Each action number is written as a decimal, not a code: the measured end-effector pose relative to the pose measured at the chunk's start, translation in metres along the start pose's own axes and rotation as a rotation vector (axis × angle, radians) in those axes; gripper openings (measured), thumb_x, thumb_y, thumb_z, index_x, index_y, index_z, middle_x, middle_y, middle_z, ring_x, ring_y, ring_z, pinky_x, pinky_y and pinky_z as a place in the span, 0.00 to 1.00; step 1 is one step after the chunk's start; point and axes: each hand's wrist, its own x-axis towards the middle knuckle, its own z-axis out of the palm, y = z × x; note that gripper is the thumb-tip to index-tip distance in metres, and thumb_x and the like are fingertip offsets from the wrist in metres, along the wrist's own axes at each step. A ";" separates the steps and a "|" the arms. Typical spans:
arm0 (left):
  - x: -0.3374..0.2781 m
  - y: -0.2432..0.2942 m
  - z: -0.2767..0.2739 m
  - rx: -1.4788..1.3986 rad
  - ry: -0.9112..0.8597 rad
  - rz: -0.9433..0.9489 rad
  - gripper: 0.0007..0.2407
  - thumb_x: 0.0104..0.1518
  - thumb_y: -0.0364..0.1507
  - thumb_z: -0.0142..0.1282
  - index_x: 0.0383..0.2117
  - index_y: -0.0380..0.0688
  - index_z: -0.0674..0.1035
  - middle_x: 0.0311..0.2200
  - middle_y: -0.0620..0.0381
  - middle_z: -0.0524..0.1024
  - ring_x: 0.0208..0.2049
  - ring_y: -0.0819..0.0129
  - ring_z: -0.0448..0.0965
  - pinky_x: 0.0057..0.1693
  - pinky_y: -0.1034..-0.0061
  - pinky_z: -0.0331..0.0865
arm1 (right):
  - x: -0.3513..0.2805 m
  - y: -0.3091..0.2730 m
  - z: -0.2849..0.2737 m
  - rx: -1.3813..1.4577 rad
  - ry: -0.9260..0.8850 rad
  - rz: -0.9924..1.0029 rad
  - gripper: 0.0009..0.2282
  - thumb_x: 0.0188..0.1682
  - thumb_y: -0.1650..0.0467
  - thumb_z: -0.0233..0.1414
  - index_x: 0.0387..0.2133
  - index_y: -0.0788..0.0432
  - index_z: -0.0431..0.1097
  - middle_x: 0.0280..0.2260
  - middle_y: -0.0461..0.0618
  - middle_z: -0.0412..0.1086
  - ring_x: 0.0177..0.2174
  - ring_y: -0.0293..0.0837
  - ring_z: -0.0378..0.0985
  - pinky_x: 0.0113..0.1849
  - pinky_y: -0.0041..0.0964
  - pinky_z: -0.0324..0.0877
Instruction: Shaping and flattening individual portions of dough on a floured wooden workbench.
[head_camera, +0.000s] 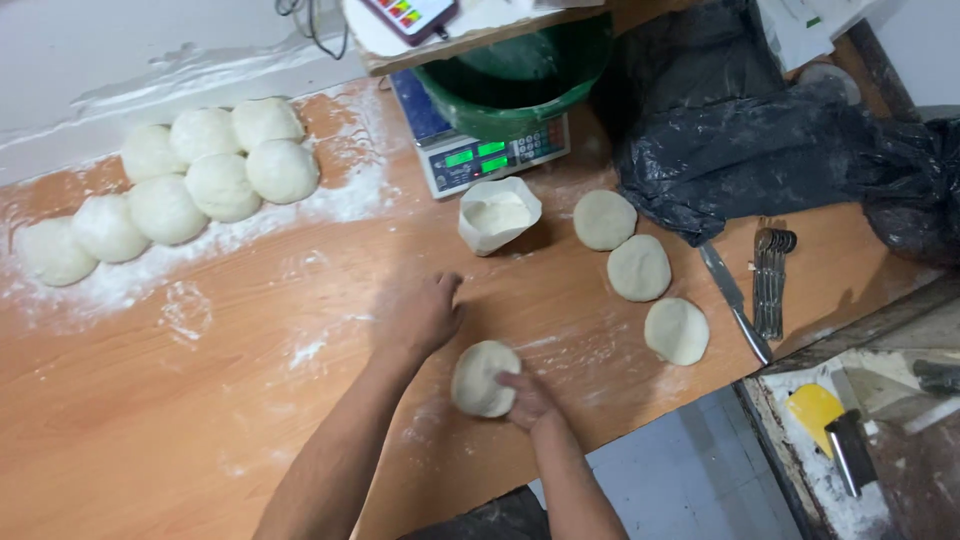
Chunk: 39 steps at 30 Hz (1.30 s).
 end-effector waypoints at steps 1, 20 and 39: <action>0.013 0.013 -0.005 0.052 0.172 0.092 0.16 0.54 0.31 0.60 0.48 0.42 0.77 0.45 0.46 0.79 0.46 0.45 0.79 0.48 0.52 0.74 | -0.007 -0.017 0.005 -0.029 0.269 -0.052 0.31 0.38 0.70 0.61 0.59 0.52 0.60 0.52 0.54 0.70 0.50 0.57 0.75 0.49 0.61 0.73; 0.048 -0.067 -0.014 0.334 0.370 0.128 0.13 0.52 0.23 0.51 0.44 0.41 0.76 0.48 0.50 0.75 0.51 0.54 0.76 0.54 0.64 0.72 | 0.147 -0.243 -0.003 -1.049 0.439 -0.441 0.19 0.47 0.73 0.61 0.52 0.65 0.72 0.46 0.53 0.77 0.46 0.47 0.80 0.47 0.40 0.74; -0.137 -0.186 0.002 0.009 0.632 -0.269 0.22 0.57 0.33 0.57 0.58 0.41 0.72 0.63 0.43 0.67 0.60 0.43 0.71 0.62 0.57 0.67 | 0.106 -0.234 0.159 -1.630 0.470 -0.736 0.19 0.47 0.68 0.58 0.51 0.59 0.70 0.47 0.59 0.77 0.44 0.54 0.81 0.44 0.43 0.75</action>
